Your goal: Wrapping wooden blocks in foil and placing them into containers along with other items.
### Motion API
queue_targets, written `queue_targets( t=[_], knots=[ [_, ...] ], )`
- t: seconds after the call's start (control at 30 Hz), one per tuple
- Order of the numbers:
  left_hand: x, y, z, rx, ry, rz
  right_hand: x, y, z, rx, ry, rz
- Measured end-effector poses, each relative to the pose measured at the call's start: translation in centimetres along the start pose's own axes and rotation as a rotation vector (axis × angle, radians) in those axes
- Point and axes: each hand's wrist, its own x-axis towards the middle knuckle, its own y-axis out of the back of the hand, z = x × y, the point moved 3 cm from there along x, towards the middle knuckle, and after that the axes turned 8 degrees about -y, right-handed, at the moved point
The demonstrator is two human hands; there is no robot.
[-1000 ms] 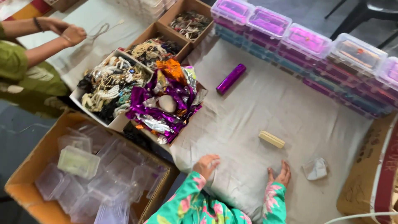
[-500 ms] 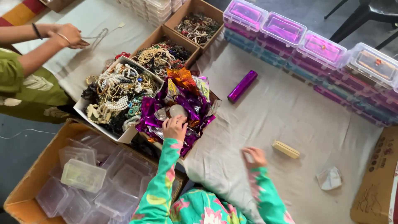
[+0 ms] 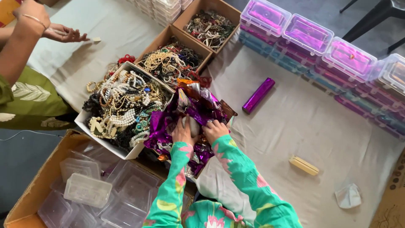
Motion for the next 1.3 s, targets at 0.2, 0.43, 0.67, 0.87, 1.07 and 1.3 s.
queue_targets(
  t=[0.2, 0.43, 0.67, 0.87, 1.07, 1.3],
  knots=[
    [1.1, 4.5, 2.1, -0.139, 0.029, 0.042, 0.3, 2.1, 1.7, 0.266, -0.349, -0.158],
    [1.1, 11.3, 5.5, -0.127, 0.128, 0.052, -0.1, 3.3, 4.2, 0.787, -0.764, -0.168],
    [1.3, 13.0, 8.8, -0.228, 0.089, 0.155, -1.5, 3.3, 5.0, 0.836, -0.773, -0.236],
    [1.0, 14.3, 10.3, -0.268, 0.03, 0.23, -1.5, 6.5, 4.4, 0.853, -0.701, -0.099],
    [0.7, 14.2, 10.9, -0.334, -0.043, 0.326, -2.6, 5.7, 5.0, 1.007, -0.936, -0.06],
    [0.5, 12.2, 10.1, -0.382, 0.07, 0.215, -4.9, 2.3, 6.6, 1.458, -1.072, -0.108]
  ],
)
